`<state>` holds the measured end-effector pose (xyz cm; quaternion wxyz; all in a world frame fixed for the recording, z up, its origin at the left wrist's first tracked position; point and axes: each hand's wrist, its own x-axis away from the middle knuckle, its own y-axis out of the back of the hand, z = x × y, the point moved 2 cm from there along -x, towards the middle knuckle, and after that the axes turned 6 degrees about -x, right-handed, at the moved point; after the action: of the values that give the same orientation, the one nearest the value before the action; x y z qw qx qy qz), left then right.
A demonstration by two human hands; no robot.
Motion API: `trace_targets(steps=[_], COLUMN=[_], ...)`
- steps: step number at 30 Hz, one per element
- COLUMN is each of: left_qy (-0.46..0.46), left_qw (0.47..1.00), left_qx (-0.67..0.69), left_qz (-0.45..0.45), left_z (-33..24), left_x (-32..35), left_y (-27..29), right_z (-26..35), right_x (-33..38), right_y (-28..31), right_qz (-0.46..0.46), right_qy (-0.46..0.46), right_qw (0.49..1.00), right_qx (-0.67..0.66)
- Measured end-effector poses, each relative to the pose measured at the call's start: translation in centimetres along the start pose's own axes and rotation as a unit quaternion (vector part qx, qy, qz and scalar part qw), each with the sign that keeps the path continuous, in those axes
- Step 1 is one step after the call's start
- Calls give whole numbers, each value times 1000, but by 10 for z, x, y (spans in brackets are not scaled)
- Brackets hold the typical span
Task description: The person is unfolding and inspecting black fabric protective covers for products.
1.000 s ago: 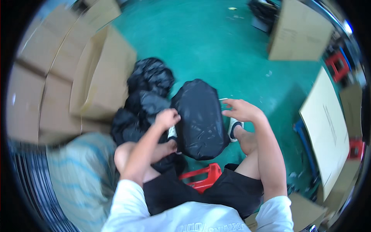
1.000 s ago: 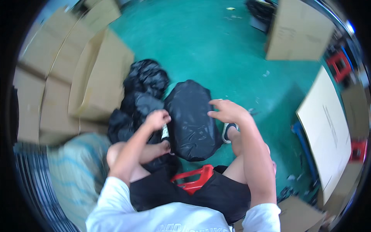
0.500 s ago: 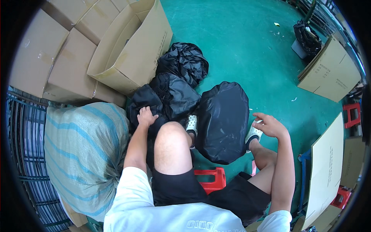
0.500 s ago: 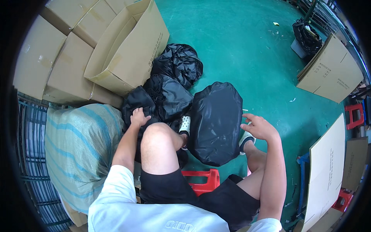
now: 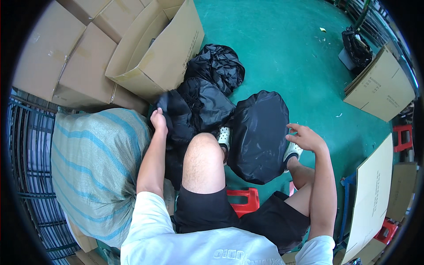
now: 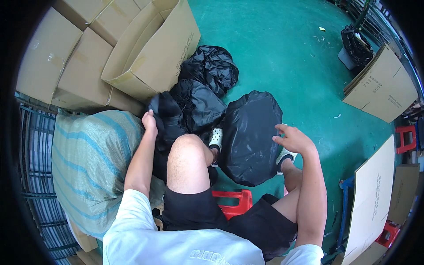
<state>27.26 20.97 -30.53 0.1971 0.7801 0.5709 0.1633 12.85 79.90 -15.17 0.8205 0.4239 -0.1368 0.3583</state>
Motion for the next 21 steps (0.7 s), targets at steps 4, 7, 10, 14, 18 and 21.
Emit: trace_targets(steps=[4,7,10,14,18,21], left_qy=[140,200,215,231,58,12], left_qw=[917,899,858,803,726,717], left_qx=[369,388,462,532,610,612], left_qz=[51,41,67,139,313,333], left_z=[-75,-108,-101,-140,-255,-363], left_x=[-17,0,-2,7,22,91], left_y=[-22,-31,-19,-1,48,70], right_z=[-14,-21,-11,-5,-3,-5], right_x=[3,5,2,0,-7,-16], right_y=[-1,-4,-10,-8,-8,-9], right_qz=[12,12,17,19,13,9], right_qy=[14,20,30,21,34,49], right_qw=[1000,999,999,999,998,997], right_qx=[19,36,29,33,47,54])
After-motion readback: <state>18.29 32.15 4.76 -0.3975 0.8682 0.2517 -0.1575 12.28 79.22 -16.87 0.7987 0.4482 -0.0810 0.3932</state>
